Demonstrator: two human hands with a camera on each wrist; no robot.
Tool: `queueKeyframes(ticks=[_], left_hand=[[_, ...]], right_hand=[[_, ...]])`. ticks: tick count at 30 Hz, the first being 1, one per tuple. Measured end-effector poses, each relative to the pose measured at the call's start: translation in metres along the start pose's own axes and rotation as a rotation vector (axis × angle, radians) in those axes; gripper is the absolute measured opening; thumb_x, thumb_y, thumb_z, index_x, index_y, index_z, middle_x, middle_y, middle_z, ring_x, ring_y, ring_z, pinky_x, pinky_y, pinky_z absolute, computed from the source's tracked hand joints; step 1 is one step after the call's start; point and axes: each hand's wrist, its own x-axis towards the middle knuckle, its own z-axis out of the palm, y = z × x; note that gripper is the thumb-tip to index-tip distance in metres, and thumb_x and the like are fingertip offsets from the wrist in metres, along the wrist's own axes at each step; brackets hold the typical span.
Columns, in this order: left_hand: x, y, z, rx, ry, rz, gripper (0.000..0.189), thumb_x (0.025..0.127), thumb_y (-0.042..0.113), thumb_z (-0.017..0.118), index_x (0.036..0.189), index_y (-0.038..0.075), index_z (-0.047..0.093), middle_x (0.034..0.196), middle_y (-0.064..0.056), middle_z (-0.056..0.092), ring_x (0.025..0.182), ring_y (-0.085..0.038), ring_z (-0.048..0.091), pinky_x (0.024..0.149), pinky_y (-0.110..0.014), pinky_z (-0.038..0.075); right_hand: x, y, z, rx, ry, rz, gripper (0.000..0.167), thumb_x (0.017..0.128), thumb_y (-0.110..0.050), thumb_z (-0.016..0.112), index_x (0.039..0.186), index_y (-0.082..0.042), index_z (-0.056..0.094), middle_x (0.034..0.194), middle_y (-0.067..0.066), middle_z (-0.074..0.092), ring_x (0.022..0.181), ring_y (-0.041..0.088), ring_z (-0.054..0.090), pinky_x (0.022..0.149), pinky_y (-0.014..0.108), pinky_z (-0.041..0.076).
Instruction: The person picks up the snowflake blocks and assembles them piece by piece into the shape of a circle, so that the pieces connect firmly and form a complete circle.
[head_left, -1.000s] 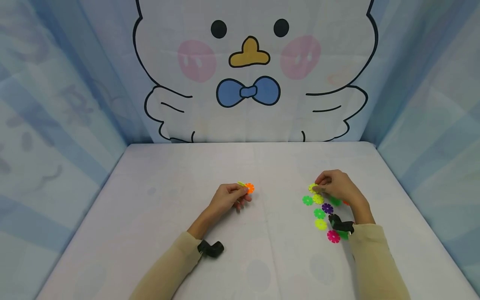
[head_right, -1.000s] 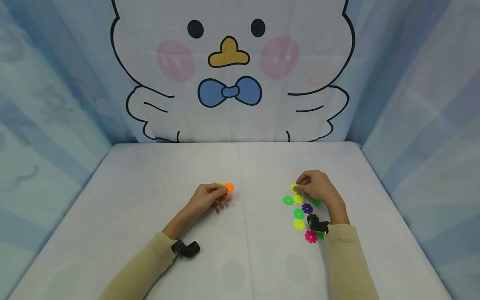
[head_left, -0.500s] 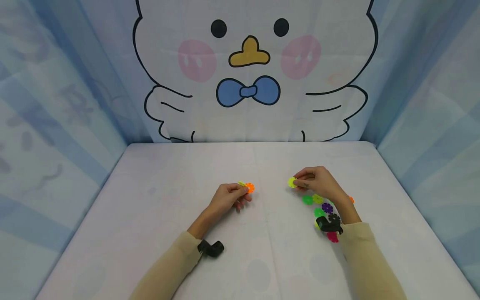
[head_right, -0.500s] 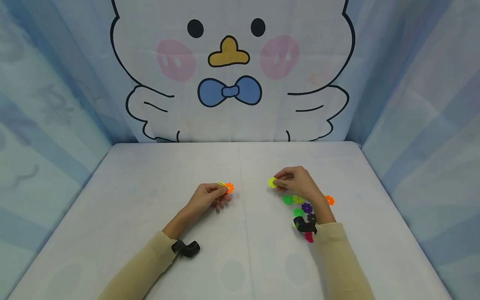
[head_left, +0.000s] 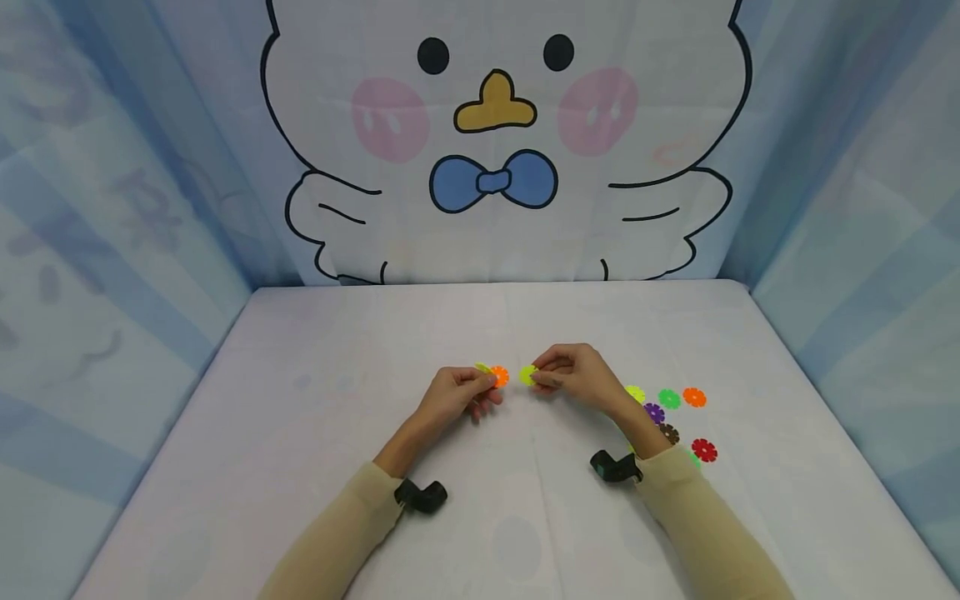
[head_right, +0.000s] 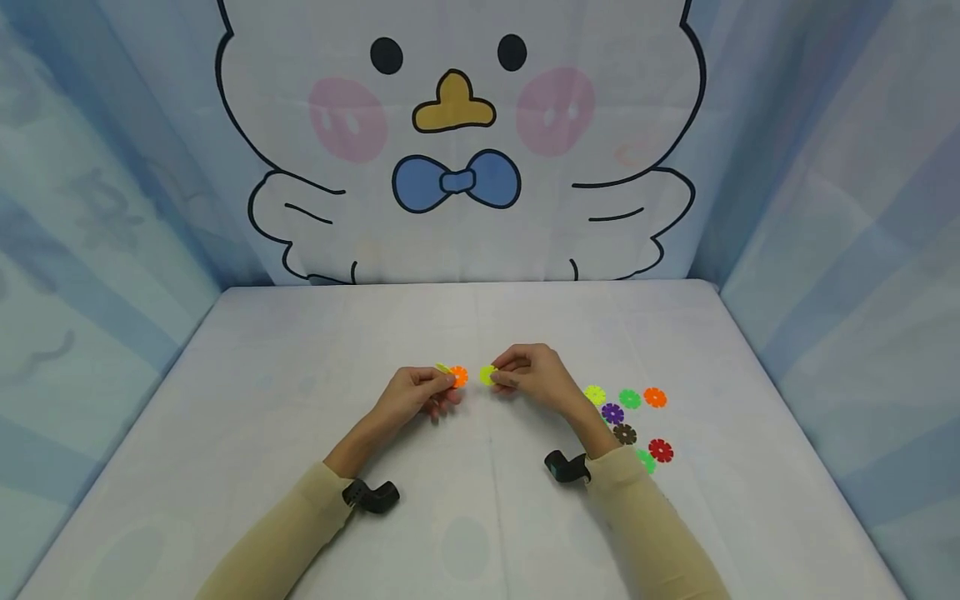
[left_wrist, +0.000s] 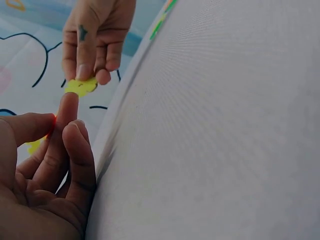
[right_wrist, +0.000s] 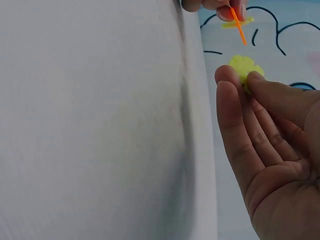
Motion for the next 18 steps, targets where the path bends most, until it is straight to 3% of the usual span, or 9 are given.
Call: queueKeyframes(ticks=[7,18], left_hand=[[0.001,-0.001,0.001,0.014,0.01,-0.006,0.031,0.103,0.025,0.07,0.104,-0.004,0.078,0.078,0.001,0.079,0.066,-0.011,0.062,0.058,-0.022,0.053],[0.0,0.001,0.001,0.011,0.009,-0.011,0.03,0.103,0.023,0.069,0.104,-0.005,0.078,0.076,0.003,0.078,0.066,-0.011,0.063,0.058,-0.022,0.053]], right_hand=[[0.0,-0.002,0.017,-0.013,0.025,-0.045,0.015,0.097,-0.009,0.077,0.11,-0.001,0.076,0.104,0.016,0.079,0.089,0.021,0.08,0.078,0.019,0.061],[-0.002,-0.008,0.02,-0.028,0.02,-0.057,0.014,0.099,-0.01,0.075,0.11,-0.002,0.076,0.102,0.016,0.08,0.09,0.024,0.08,0.077,0.028,0.065]])
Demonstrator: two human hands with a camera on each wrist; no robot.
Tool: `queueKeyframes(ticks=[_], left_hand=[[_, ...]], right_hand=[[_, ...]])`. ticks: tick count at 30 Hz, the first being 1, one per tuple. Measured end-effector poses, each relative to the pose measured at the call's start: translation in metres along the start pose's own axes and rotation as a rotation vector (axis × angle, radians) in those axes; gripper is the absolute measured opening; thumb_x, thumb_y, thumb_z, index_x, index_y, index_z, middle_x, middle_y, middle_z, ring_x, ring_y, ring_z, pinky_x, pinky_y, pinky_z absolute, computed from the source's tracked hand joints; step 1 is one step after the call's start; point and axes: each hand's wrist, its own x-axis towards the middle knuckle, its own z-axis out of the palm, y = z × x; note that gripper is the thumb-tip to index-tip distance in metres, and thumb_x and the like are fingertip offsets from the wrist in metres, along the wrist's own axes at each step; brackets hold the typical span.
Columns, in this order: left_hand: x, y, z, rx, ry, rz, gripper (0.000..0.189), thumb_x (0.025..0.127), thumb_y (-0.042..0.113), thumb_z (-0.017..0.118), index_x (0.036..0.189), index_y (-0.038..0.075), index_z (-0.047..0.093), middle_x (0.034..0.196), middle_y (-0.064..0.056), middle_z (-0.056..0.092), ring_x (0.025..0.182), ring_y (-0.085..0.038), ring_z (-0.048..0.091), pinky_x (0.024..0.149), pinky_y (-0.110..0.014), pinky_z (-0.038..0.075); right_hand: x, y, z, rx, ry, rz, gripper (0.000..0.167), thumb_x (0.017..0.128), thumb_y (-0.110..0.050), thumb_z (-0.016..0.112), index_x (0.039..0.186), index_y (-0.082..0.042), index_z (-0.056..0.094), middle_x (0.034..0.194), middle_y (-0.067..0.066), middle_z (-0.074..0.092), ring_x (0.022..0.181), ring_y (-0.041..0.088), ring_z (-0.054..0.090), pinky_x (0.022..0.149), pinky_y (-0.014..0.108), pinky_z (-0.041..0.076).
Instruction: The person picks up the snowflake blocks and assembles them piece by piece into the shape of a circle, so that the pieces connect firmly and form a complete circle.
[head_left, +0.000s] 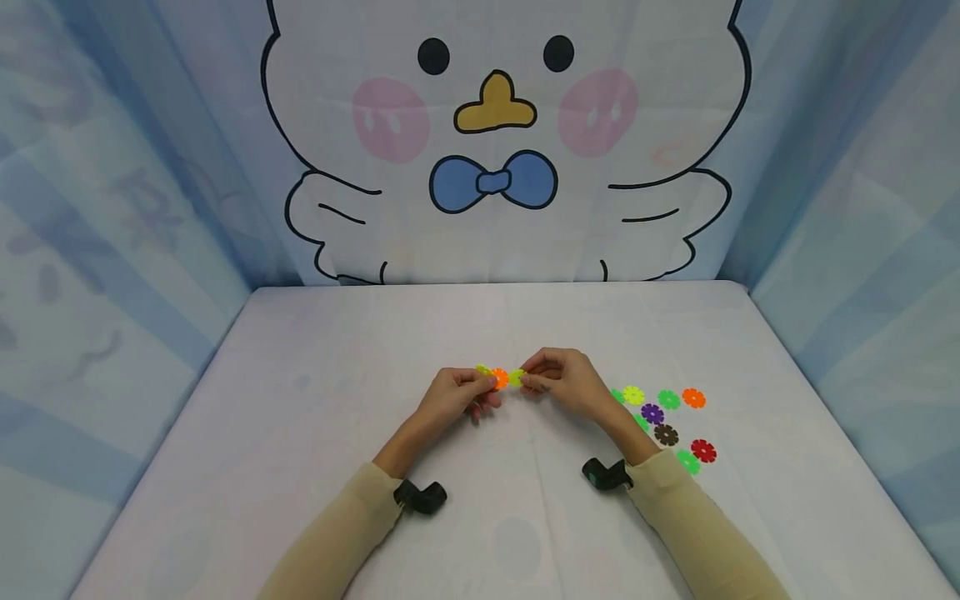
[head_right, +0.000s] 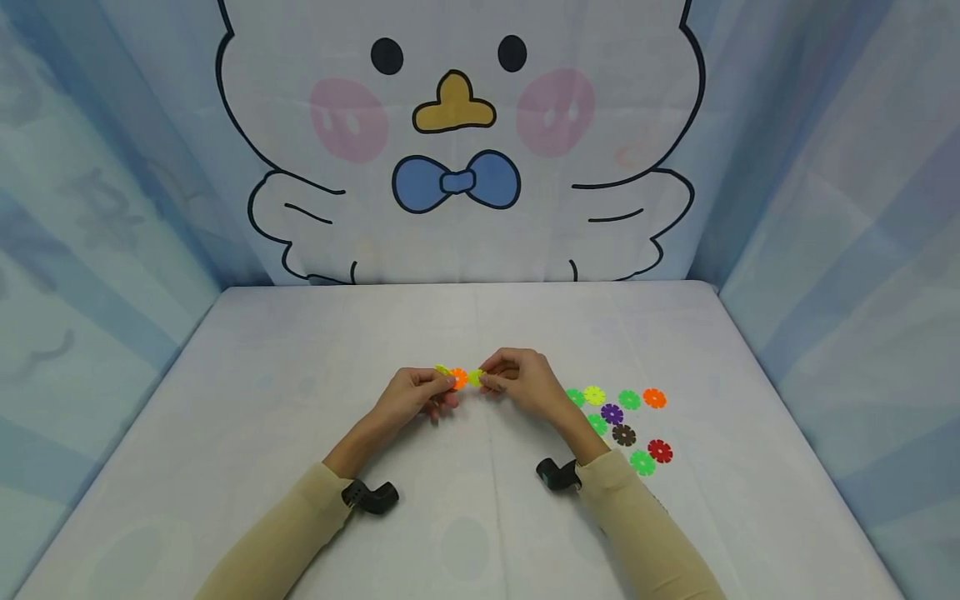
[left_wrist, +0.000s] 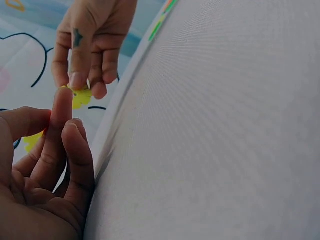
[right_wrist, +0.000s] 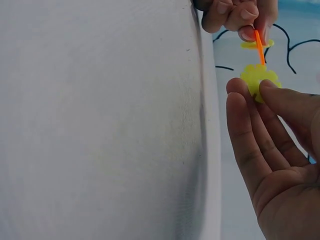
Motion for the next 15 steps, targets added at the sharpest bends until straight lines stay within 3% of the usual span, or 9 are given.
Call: queueKeyframes(ticks=[9,15], left_hand=[[-0.0002,0.0009,0.0002,0.005,-0.002,-0.003,0.028,0.104,0.022,0.068,0.101,-0.005,0.078,0.076,0.002,0.078,0.066,-0.011,0.061,0.059,-0.022,0.053],[-0.0006,0.0008,0.001,0.011,-0.006,0.001,0.029,0.104,0.022,0.068,0.101,-0.004,0.078,0.076,0.002,0.077,0.066,-0.011,0.061,0.059,-0.022,0.053]], right_hand=[[0.0011,0.0027,0.0005,-0.04,-0.003,-0.06,0.012,0.098,-0.012,0.076,0.109,-0.006,0.079,0.1,0.012,0.082,0.085,0.019,0.08,0.075,0.026,0.063],[0.0004,0.0016,0.0015,-0.094,0.038,-0.062,0.015,0.094,-0.012,0.08,0.108,-0.008,0.079,0.104,0.01,0.081,0.085,0.014,0.076,0.076,0.021,0.059]])
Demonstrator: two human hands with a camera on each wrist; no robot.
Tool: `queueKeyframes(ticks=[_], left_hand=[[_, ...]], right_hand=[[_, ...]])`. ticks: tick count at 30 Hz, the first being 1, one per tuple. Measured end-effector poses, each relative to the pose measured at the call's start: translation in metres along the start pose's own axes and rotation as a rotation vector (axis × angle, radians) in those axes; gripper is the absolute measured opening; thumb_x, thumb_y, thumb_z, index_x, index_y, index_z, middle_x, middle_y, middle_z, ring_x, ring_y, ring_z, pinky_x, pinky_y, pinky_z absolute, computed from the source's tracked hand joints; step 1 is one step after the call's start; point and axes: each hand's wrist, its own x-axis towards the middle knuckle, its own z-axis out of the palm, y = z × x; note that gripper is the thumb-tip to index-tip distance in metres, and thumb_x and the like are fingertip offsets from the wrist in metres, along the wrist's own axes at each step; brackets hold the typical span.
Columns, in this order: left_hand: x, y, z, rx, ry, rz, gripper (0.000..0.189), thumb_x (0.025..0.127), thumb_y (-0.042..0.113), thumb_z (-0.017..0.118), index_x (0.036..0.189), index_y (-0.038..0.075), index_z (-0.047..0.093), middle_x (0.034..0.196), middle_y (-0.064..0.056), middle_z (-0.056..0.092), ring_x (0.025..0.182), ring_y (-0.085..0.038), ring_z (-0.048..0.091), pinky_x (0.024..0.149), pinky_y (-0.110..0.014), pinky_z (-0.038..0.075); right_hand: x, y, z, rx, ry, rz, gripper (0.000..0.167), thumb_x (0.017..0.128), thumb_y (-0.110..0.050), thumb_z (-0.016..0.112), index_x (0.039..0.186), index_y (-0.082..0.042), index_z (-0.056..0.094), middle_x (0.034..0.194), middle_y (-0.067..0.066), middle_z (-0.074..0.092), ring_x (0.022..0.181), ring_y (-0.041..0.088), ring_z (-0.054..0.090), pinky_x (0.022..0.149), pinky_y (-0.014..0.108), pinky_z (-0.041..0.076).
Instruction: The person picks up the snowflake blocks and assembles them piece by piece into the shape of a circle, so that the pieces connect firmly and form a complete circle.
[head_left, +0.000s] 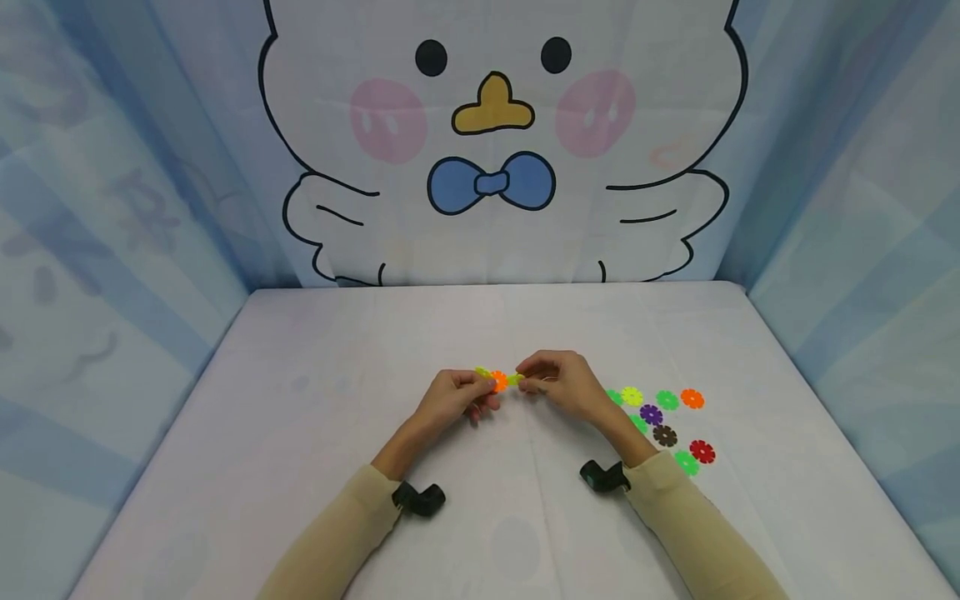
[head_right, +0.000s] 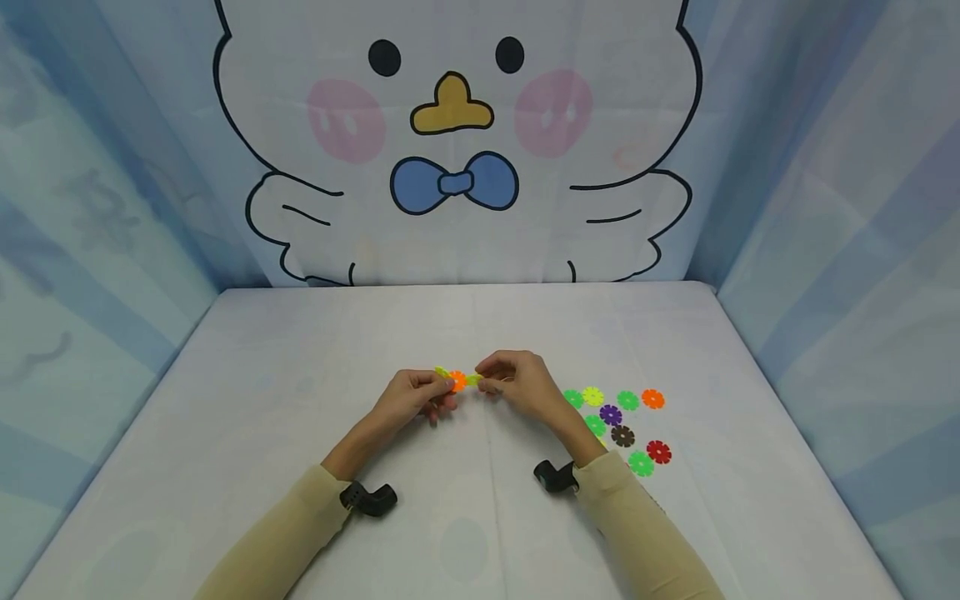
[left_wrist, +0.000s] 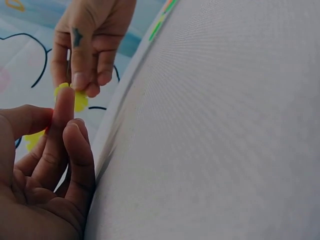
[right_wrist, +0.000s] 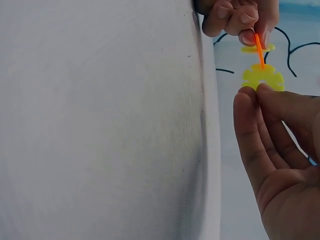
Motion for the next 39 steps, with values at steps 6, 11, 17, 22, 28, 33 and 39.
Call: queueKeyframes(ticks=[6,11,17,22,28,33,39], left_hand=[[-0.0024,0.0006,0.0014,0.011,-0.002,-0.004,0.03,0.104,0.024,0.068,0.1,-0.004,0.079,0.076,0.001,0.078,0.067,-0.011,0.062,0.06,-0.022,0.053],[-0.0025,0.0006,0.0014,0.009,-0.003,-0.004,0.029,0.104,0.024,0.068,0.102,-0.003,0.079,0.077,0.002,0.079,0.069,-0.011,0.062,0.06,-0.022,0.053],[-0.0005,-0.0011,0.0006,0.017,-0.014,0.004,0.03,0.104,0.023,0.067,0.104,-0.005,0.078,0.08,-0.002,0.08,0.067,-0.011,0.062,0.06,-0.021,0.053],[-0.0001,-0.0024,0.0008,0.025,-0.021,0.007,0.029,0.104,0.021,0.066,0.106,-0.005,0.078,0.081,-0.004,0.081,0.067,-0.01,0.062,0.06,-0.022,0.053],[-0.0019,-0.0038,0.0005,0.021,-0.015,0.006,0.028,0.104,0.019,0.066,0.099,-0.005,0.078,0.076,0.003,0.078,0.065,-0.01,0.06,0.06,-0.021,0.052],[-0.0031,-0.0044,0.0009,0.017,-0.023,0.014,0.028,0.104,0.019,0.067,0.099,-0.006,0.077,0.075,0.003,0.077,0.064,-0.009,0.06,0.059,-0.02,0.052],[-0.0024,-0.0024,0.001,0.023,-0.019,0.017,0.027,0.104,0.018,0.067,0.099,-0.006,0.077,0.076,0.0,0.078,0.064,-0.009,0.061,0.06,-0.02,0.053]], right_hand=[[-0.0025,-0.0015,0.0003,0.011,0.006,-0.007,0.011,0.095,-0.01,0.079,0.105,-0.007,0.08,0.103,0.011,0.082,0.081,0.017,0.074,0.073,0.021,0.059],[-0.0035,-0.0014,0.0001,0.039,0.005,-0.042,0.01,0.095,-0.008,0.078,0.104,-0.005,0.08,0.102,0.013,0.082,0.082,0.019,0.075,0.074,0.02,0.059],[-0.0038,-0.0016,-0.0001,0.038,0.005,-0.078,0.009,0.095,-0.007,0.077,0.104,-0.005,0.081,0.101,0.013,0.082,0.083,0.024,0.076,0.074,0.02,0.059],[-0.0028,0.0001,0.0007,0.019,0.005,-0.099,0.009,0.096,-0.007,0.077,0.103,-0.005,0.081,0.101,0.013,0.081,0.082,0.025,0.076,0.073,0.021,0.06],[-0.0017,0.0009,0.0036,-0.019,0.01,-0.117,0.008,0.095,-0.008,0.078,0.102,-0.008,0.081,0.1,0.011,0.081,0.079,0.021,0.075,0.073,0.021,0.06],[-0.0031,-0.0003,0.0062,-0.047,0.029,-0.126,0.007,0.094,-0.007,0.079,0.1,-0.008,0.082,0.1,0.01,0.081,0.079,0.016,0.075,0.072,0.021,0.061],[-0.0028,-0.0024,0.0068,-0.085,0.042,-0.129,0.006,0.093,-0.008,0.08,0.099,-0.009,0.082,0.1,0.008,0.082,0.081,0.012,0.076,0.074,0.021,0.061]])
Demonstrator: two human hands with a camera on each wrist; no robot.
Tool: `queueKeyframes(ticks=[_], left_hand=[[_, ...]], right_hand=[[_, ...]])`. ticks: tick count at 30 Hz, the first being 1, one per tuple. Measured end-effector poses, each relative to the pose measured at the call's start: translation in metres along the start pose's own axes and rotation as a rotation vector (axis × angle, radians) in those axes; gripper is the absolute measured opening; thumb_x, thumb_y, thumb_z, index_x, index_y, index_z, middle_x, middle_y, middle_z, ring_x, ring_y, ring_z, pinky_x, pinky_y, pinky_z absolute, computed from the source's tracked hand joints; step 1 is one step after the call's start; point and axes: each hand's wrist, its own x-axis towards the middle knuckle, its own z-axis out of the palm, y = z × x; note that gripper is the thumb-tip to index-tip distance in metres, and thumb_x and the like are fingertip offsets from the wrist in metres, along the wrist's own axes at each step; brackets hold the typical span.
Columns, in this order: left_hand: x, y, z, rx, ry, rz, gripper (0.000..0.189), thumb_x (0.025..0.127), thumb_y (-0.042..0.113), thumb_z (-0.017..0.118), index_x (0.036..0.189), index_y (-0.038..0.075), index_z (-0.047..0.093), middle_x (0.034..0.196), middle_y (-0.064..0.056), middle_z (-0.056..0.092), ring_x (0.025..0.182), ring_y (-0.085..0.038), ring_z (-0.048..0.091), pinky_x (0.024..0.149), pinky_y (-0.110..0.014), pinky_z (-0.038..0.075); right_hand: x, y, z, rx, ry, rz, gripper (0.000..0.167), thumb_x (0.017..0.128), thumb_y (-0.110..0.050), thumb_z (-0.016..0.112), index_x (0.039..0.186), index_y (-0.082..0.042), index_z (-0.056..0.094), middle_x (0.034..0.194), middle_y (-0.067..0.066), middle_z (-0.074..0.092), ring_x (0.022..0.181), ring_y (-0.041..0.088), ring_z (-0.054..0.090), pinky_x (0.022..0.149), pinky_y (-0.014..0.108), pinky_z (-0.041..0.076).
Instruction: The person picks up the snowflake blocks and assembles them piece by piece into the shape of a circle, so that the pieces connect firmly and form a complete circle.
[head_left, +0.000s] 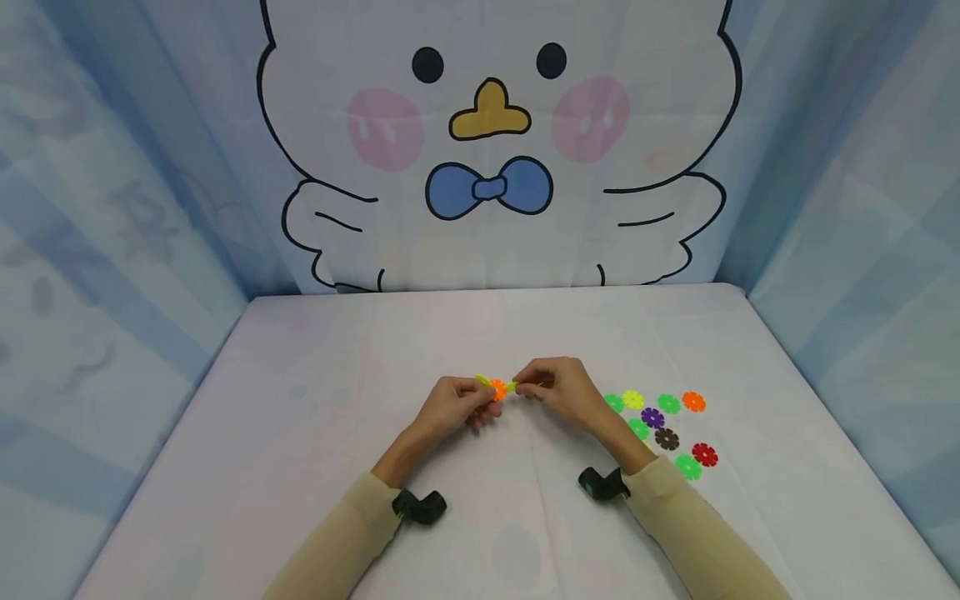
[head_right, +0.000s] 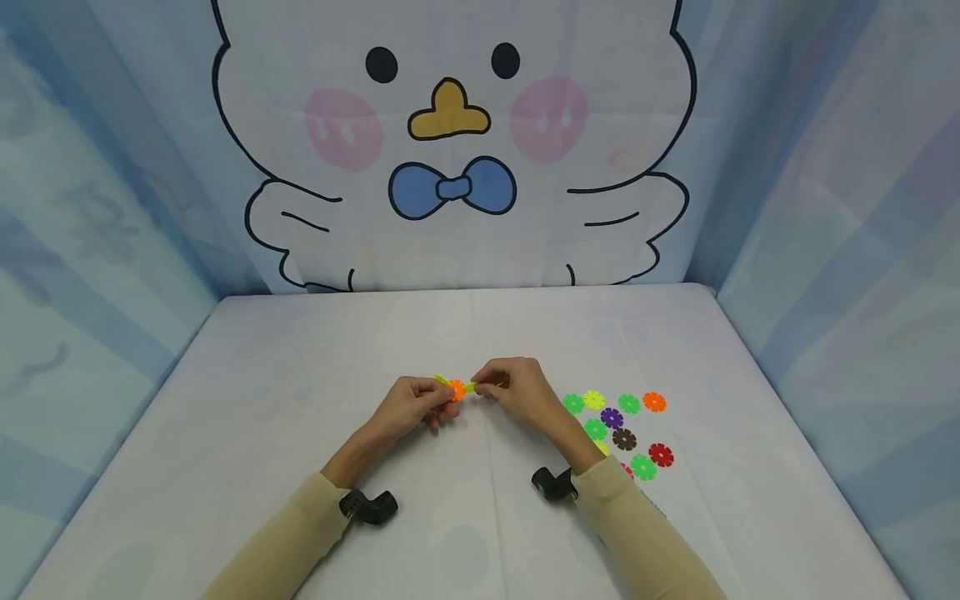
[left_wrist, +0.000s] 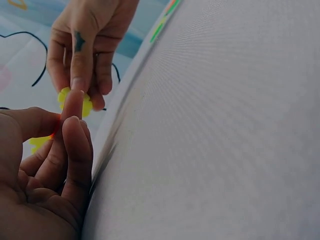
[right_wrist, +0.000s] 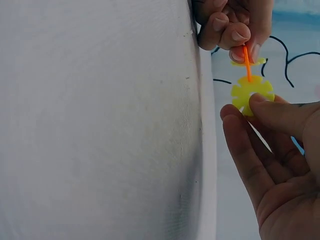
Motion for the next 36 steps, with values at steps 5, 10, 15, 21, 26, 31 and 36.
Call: queueKeyframes(ticks=[5,10,15,21,26,31,36], left_hand=[[0.0016,0.0001,-0.0029,0.016,0.01,0.008,0.027,0.105,0.018,0.067,0.099,-0.006,0.077,0.078,-0.002,0.078,0.063,-0.009,0.061,0.06,-0.021,0.054],[0.0017,-0.0031,-0.0039,0.014,0.001,0.014,0.026,0.105,0.017,0.066,0.099,-0.006,0.077,0.078,-0.002,0.079,0.063,-0.009,0.061,0.06,-0.02,0.054],[0.0018,-0.0044,-0.0022,-0.005,-0.019,0.018,0.027,0.105,0.015,0.066,0.104,-0.01,0.075,0.08,-0.004,0.08,0.064,-0.008,0.062,0.061,-0.019,0.055],[0.002,-0.0037,-0.0021,-0.024,-0.035,0.014,0.028,0.105,0.015,0.066,0.105,-0.012,0.074,0.081,-0.005,0.08,0.064,-0.008,0.063,0.062,-0.019,0.056],[0.0027,-0.0036,-0.0023,-0.027,-0.049,0.015,0.026,0.105,0.014,0.066,0.105,-0.011,0.074,0.081,-0.004,0.08,0.065,-0.008,0.064,0.063,-0.019,0.057],[0.0041,-0.005,-0.0013,-0.04,-0.048,0.01,0.025,0.105,0.014,0.066,0.104,-0.01,0.074,0.081,-0.001,0.079,0.066,-0.008,0.064,0.063,-0.02,0.057],[0.0047,-0.0042,-0.0005,-0.085,-0.023,0.003,0.025,0.104,0.013,0.067,0.102,-0.01,0.075,0.08,0.0,0.077,0.064,-0.01,0.063,0.062,-0.021,0.058]], right_hand=[[0.0032,-0.0005,0.0013,-0.013,-0.002,-0.027,0.006,0.093,-0.008,0.08,0.098,-0.01,0.082,0.1,0.007,0.082,0.087,0.015,0.077,0.078,0.023,0.063],[0.0031,-0.0007,0.0031,-0.009,-0.009,-0.024,0.006,0.093,-0.008,0.08,0.099,-0.009,0.082,0.101,0.007,0.081,0.092,0.019,0.078,0.083,0.024,0.063],[0.0006,-0.0005,0.0028,0.004,-0.004,0.014,0.005,0.093,-0.01,0.081,0.098,-0.009,0.082,0.1,0.006,0.081,0.091,0.016,0.077,0.082,0.022,0.062],[0.0001,-0.0006,0.0028,0.025,-0.003,0.024,0.007,0.093,-0.012,0.082,0.097,-0.007,0.081,0.099,0.006,0.081,0.088,0.014,0.076,0.079,0.02,0.061],[-0.0005,-0.0011,0.0039,0.049,-0.001,0.014,0.007,0.092,-0.011,0.082,0.097,-0.007,0.081,0.098,0.007,0.081,0.087,0.015,0.077,0.078,0.02,0.061],[-0.0005,-0.0011,0.0043,0.03,0.017,0.013,0.006,0.091,-0.011,0.083,0.097,-0.008,0.081,0.097,0.007,0.081,0.089,0.015,0.078,0.079,0.019,0.061],[0.0005,-0.001,0.0044,0.043,0.03,0.013,0.006,0.091,-0.009,0.083,0.097,-0.009,0.082,0.098,0.008,0.082,0.089,0.018,0.079,0.079,0.021,0.061]])
